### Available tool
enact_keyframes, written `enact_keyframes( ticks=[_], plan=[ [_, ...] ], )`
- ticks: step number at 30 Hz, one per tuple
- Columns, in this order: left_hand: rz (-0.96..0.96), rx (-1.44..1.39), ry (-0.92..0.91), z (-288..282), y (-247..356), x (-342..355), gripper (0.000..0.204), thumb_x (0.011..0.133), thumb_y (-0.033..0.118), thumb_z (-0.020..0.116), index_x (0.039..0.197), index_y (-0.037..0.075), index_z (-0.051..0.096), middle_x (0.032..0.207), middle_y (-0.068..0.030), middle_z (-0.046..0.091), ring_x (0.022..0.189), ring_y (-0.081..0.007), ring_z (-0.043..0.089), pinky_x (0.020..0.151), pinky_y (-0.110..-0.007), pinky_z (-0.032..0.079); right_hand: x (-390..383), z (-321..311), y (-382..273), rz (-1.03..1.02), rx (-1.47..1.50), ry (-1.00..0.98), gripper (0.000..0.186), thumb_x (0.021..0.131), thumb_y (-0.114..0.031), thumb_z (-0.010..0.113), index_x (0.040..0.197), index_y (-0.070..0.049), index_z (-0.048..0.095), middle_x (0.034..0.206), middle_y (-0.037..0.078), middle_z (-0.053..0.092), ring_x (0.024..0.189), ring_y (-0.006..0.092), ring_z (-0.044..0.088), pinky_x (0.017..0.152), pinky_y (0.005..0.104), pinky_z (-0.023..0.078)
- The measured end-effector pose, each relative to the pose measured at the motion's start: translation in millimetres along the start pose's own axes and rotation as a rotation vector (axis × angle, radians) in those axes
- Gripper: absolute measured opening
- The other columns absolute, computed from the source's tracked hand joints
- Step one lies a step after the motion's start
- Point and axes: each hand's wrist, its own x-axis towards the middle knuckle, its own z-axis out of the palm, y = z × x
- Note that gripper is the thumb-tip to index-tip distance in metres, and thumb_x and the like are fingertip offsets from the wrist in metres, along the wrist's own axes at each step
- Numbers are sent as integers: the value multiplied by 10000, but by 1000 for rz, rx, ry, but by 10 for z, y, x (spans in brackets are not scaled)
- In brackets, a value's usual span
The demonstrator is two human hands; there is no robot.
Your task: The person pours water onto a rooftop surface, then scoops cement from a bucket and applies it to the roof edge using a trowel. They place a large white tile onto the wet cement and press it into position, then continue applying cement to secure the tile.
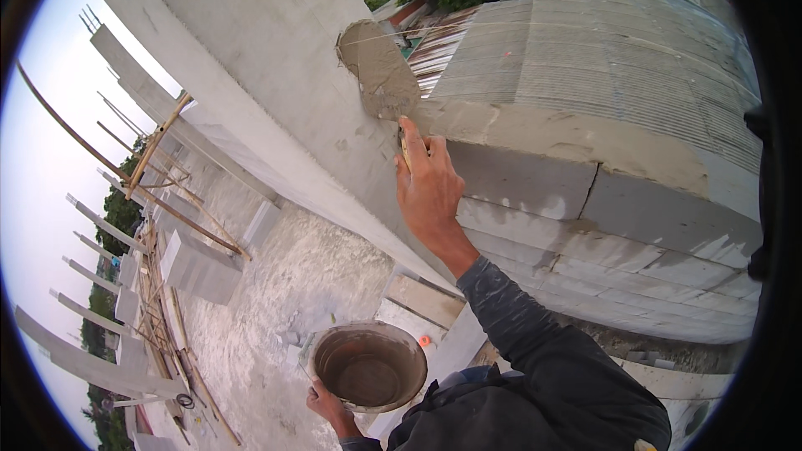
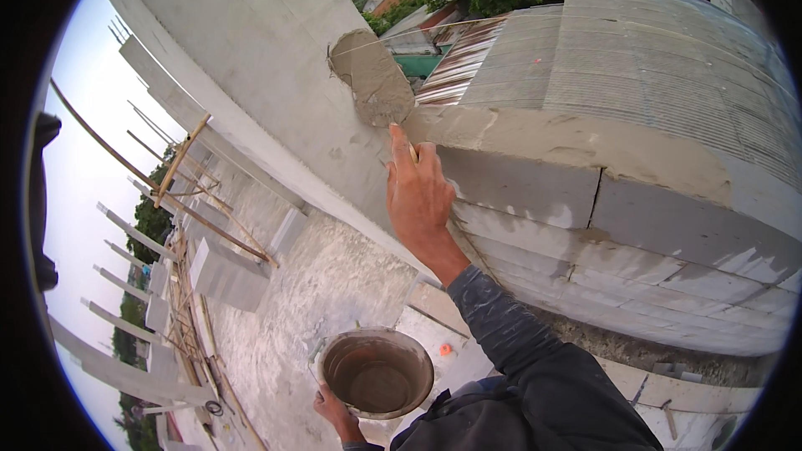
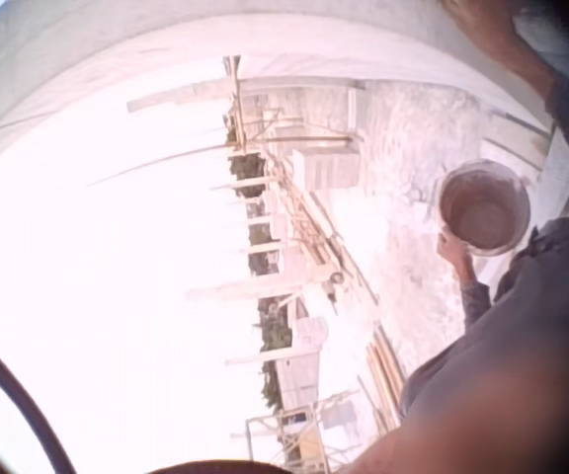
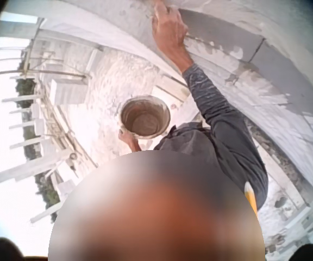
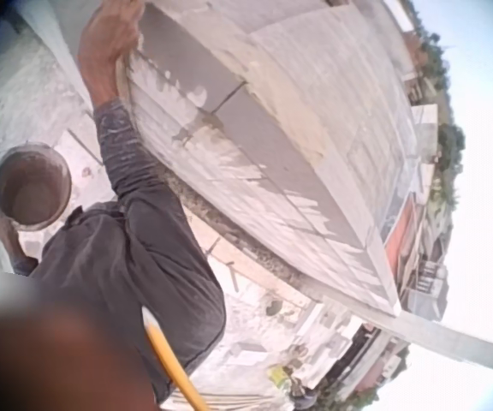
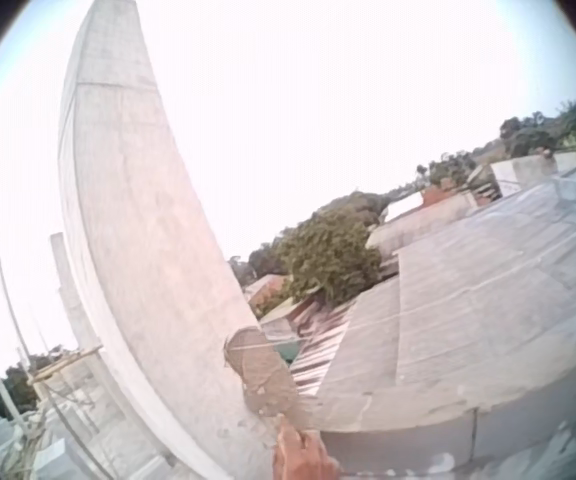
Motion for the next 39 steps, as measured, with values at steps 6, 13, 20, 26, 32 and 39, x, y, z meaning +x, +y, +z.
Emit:
enact_keyframes(
  ticks=[6, 13, 20, 26, 32, 39],
  plan=[
    [-34, -65, -27, 23, 14, -42, 395, 1069, 264, 608, 788, -14, 605, 810, -82, 672, 706, -141, 583, 649, -344, 504, -240, 81, -71, 253, 192, -205, 667, 970, -111, 706, 1571, -113, 418, 1107, 181, 590, 976, 371, 665, 799, 495, 548],
    [31, 73, -49, 16, 9, 8, 386, 1069, 261, 619, 815, -29, 618, 831, -81, 672, 714, -153, 580, 653, -346, 510, -518, -91, -330, 295, 559, -199, 580, 1032, -129, 625, 1551, -1, 400, 981, 191, 629, 877, 292, 671, 779, 412, 543],
    [-31, -36, 8, -56, -26, -25, 369, 1068, 261, 612, 816, -7, 595, 843, -83, 670, 726, -157, 587, 646, -352, 511, -257, -277, -139, 639, 1064, -253, 555, 1060, -205, 624, 1535, 14, 438, 826, 16, 570, 601, 61, 534, 458, 257, 469],
    [-26, 47, -16, -106, -92, -1, 392, 1068, 267, 604, 767, 23, 544, 793, -53, 621, 689, -128, 532, 618, -345, 470, -36, -82, 96, 571, 1040, -323, 491, 1031, -152, 632, 1482, 2, 514, 751, -1, 561, 542, 68, 521, 440, 268, 457],
    [-16, 101, -49, -57, -49, 42, 415, 1065, 285, 609, 764, 3, 558, 792, -62, 614, 703, -135, 532, 630, -354, 467, -486, -307, -105, 600, 1228, -391, 502, 1036, -147, 615, 1503, -22, 479, 800, 6, 565, 562, 68, 528, 449, 270, 459],
    [-28, -17, -27, -18, -16, 51, 380, 1060, 288, 616, 867, -38, 627, 850, -99, 661, 735, -163, 580, 667, -367, 507, -352, 28, -253, 774, 1104, -314, 506, 1061, -231, 528, 1504, -43, 371, 968, 114, 598, 714, 176, 635, 538, 363, 531]
  ],
)
